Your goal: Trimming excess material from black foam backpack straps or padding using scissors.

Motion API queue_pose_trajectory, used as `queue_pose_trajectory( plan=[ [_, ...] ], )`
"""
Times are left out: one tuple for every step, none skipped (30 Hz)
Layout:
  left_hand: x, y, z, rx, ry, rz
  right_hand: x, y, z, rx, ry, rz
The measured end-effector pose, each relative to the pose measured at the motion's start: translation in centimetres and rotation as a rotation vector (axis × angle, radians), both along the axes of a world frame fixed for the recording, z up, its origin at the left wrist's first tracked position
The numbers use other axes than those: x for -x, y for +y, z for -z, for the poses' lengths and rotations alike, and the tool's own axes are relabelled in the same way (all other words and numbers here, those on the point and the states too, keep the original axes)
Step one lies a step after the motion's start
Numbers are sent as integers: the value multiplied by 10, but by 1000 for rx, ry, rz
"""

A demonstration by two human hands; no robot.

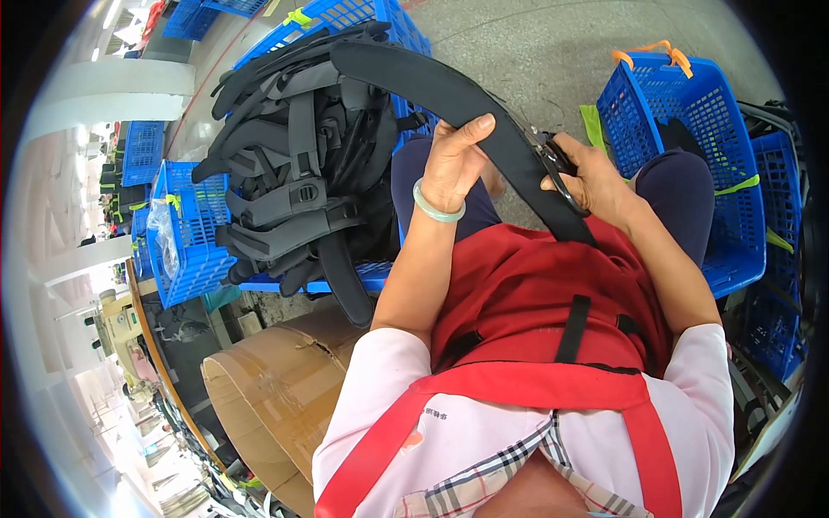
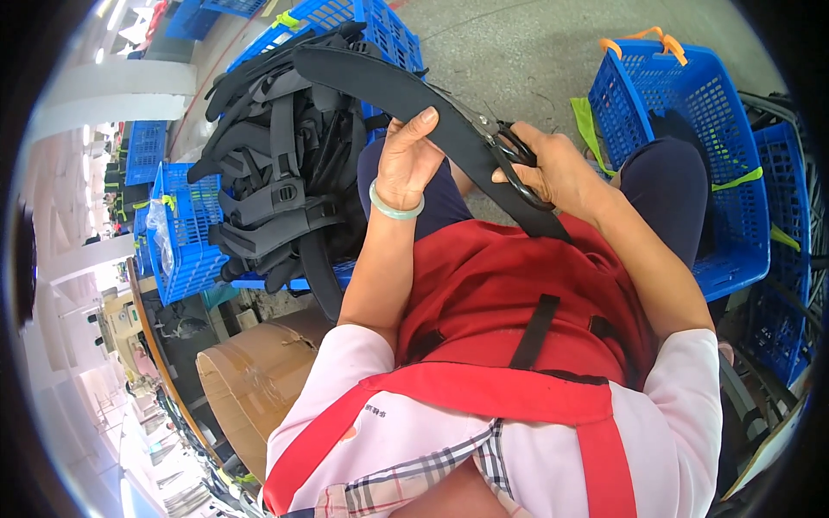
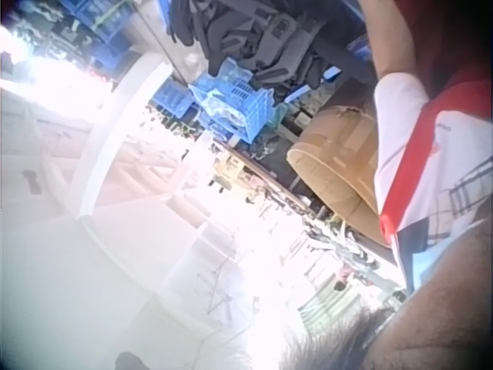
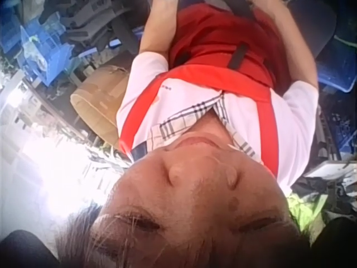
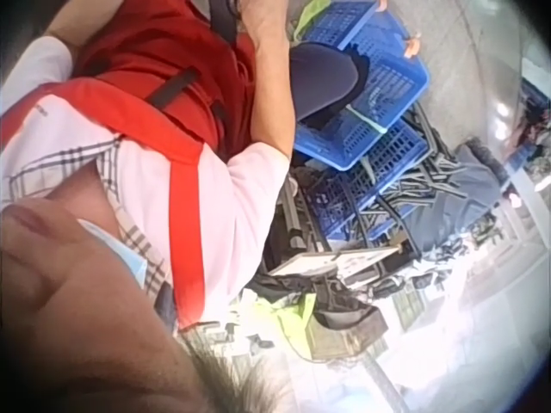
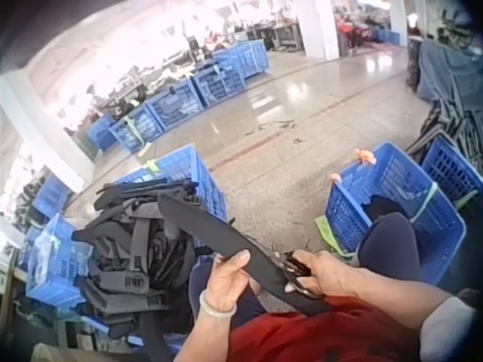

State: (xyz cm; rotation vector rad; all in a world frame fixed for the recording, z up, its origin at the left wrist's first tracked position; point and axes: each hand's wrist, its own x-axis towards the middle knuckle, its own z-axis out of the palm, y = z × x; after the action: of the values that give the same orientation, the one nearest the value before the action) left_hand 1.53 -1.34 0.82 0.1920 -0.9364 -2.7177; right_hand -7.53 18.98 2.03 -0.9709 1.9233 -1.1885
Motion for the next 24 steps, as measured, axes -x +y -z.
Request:
queue_pose_trajectory(
  plan=[
    [0, 0, 0, 10, 12, 7, -1, 0, -1, 0, 2, -2],
    [0, 0, 2, 10, 13, 5, -3, -1, -3, 67, 72, 16],
    [0, 2, 3, 51, 0, 13, -5, -1, -5, 135, 143, 35],
    [0, 3, 5, 93, -12, 22, -3, -1, -4, 136, 143, 33],
    [-1, 2, 6, 92, -11, 24, 2, 0, -3, 77, 126, 13],
    [-1, 1, 7, 117, -3, 30, 4, 0, -2, 18, 109, -8],
    [-2, -1, 7, 141, 5, 37, 5, 2, -4, 18, 110, -5],
    [-1, -2, 2, 140, 4, 40, 6, 3, -7, 16, 102, -10],
    [1, -4, -5, 129, 19, -16, 6, 3, -9, 14, 94, -14],
    [2, -7, -10, 118, 34, -72, 6, 4, -7, 12, 93, -10],
    [3, -11, -11, 150, 55, -108, 5, 3, -7, 3, 94, -13],
    [3, -11, -11, 162, 54, -99, 5, 2, -7, -7, 95, -15],
    [3, -10, -11, 173, 52, -89, 3, 1, -9, -7, 94, -15],
    [3, -8, -9, 174, 51, -89, -1, 0, -10, 6, 93, -2],
    [2, -5, -7, 158, 30, -91, -3, -2, -12, 19, 91, 11],
    [1, -4, -6, 141, 9, -93, -2, -3, -16, -21, 97, -20],
    [1, -4, -6, 140, 8, -90, 0, -2, -13, -22, 96, -17],
    [1, -4, -6, 128, 9, -82, 3, -2, -9, -31, 70, -41],
    [1, -4, -6, 116, 11, -73, 4, -1, -7, -40, 45, -65],
    [1, -4, -5, 115, 10, -75, 4, -1, -8, -41, 44, -68],
    [2, -4, -5, 118, 4, -69, 5, -1, -10, -52, 25, -71],
    [2, -4, -5, 120, -1, -61, 5, -1, -12, -63, 7, -73],
    [2, -4, -5, 120, -2, -63, 3, -1, -11, -63, 6, -75],
    [2, -4, -4, 124, -2, -72, 2, -1, -9, 3, 76, -70]
  ],
)
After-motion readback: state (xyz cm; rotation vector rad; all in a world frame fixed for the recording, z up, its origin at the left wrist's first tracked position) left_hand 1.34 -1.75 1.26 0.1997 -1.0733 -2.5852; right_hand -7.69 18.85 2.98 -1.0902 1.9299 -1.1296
